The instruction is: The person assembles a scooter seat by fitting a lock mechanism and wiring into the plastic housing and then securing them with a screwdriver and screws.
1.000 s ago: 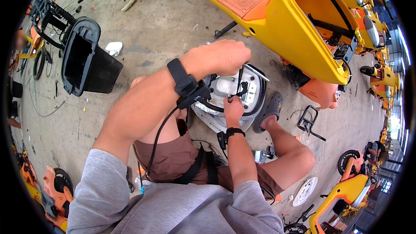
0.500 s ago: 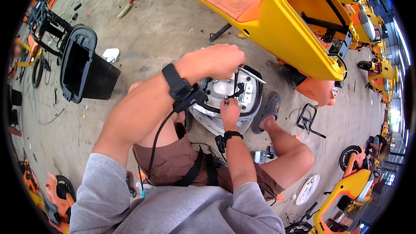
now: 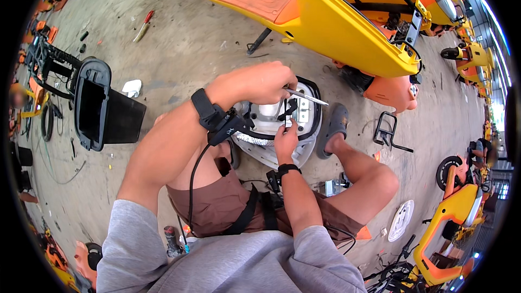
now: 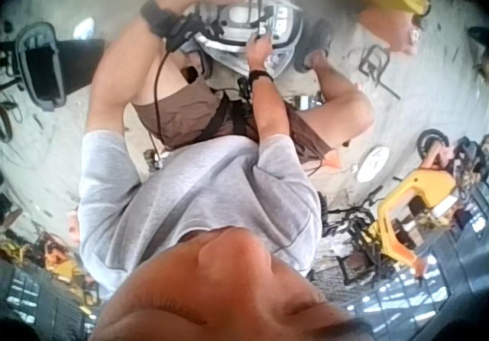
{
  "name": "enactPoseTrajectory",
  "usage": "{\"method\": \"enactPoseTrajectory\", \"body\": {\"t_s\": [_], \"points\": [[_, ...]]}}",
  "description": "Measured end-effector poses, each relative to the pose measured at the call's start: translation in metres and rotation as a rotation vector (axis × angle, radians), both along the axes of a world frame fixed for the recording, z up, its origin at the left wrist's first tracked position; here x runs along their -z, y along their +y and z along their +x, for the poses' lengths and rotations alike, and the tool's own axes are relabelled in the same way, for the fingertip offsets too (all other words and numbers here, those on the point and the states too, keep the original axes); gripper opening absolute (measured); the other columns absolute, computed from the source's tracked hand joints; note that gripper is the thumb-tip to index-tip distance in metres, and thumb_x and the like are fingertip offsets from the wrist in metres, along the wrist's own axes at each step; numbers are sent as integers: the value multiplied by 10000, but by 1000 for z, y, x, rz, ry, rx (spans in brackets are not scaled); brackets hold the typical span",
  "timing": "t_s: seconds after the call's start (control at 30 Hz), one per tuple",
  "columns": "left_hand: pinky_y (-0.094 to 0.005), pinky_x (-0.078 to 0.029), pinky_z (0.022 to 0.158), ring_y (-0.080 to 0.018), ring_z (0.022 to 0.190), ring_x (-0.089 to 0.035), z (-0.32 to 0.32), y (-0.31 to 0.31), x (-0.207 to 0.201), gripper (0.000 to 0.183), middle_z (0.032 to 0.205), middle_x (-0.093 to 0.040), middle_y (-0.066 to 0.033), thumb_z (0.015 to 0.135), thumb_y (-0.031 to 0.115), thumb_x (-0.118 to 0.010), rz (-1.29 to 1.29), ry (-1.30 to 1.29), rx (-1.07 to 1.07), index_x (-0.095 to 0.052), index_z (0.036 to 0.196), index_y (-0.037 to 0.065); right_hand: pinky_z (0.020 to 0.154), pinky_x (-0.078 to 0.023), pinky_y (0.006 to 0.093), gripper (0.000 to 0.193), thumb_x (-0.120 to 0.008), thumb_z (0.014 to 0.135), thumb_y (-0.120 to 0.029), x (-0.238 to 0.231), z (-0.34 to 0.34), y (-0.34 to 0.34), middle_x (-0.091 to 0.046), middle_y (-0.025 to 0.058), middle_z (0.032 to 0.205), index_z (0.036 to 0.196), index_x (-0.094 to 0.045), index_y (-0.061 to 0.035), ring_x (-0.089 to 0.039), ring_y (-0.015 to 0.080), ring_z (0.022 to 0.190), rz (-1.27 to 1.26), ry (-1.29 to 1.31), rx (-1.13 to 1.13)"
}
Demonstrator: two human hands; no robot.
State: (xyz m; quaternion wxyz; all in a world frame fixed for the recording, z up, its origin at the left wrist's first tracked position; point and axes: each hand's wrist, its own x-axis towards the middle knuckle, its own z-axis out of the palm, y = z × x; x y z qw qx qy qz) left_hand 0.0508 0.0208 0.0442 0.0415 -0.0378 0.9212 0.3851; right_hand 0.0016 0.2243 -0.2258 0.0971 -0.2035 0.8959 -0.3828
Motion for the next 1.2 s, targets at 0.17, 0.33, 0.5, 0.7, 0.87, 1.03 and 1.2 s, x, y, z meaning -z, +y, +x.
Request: {"method": "enactPoseTrajectory", "body": {"t_s": [0.17, 0.33, 0.5, 0.7, 0.87, 1.03, 1.2], "points": [[-446, -470, 730, -393, 840, -624, -4, 6, -1, 195, 836, -659, -229, 826, 95, -652, -3, 14, 5, -673, 976, -27, 673, -475, 499, 348, -560, 894, -166, 8, -3, 1, -661, 173, 717, 1217, -529, -40, -631, 403, 697, 24, 34, 73], [-447, -503, 775, -401, 883, -636, -5, 10, -7, 205, 896, -672, -239, 806, 70, -666, 0, -19, 2, -685, 986, -25, 684, -485, 485, 296, -567, 904, -201, 9, -7, -1, -675, 179, 736, 1161, -572, -54, -647, 398, 721, 66, -19, 124], [-441, -475, 715, -388, 823, -630, -6, 12, -4, 200, 836, -660, -231, 822, 75, -648, 17, -44, 22, -673, 992, -27, 682, -491, 474, 268, -568, 907, -213, 10, -10, -1, -677, 172, 727, 1124, -599, -59, -654, 387, 721, 82, -19, 147], [-442, -480, 728, -398, 814, -625, -9, 17, 9, 206, 833, -656, -238, 828, 69, -642, -18, 10, 65, -672, 1005, -32, 678, -490, 473, 239, -564, 908, -203, 4, -5, -3, -676, 174, 727, 1082, -621, -49, -657, 382, 724, 41, -38, 163], [-446, -479, 733, -404, 813, -622, -12, 21, 7, 207, 831, -651, -244, 823, 65, -646, 8, -22, 49, -672, 1001, -37, 661, -485, 469, 252, -578, 885, -199, 11, -8, -1, -664, 178, 704, 1065, -639, -33, -646, 383, 692, -7, -11, 190], [-448, -479, 736, -406, 818, -622, -13, 22, 7, 215, 833, -654, -241, 818, 61, -649, -6, -24, 65, -672, 1008, -37, 678, -498, 470, 229, -566, 906, -197, 9, -7, -1, -674, 194, 744, 1052, -639, -36, -655, 391, 722, 11, -30, 180], [-446, -479, 744, -407, 836, -622, -14, 22, 12, 218, 851, -657, -242, 819, 61, -647, 4, -24, 34, -672, 1016, -30, 677, -498, 472, 232, -566, 906, -200, 8, -7, -1, -672, 198, 742, 1048, -642, -33, -655, 390, 718, -1, -29, 176]]}}
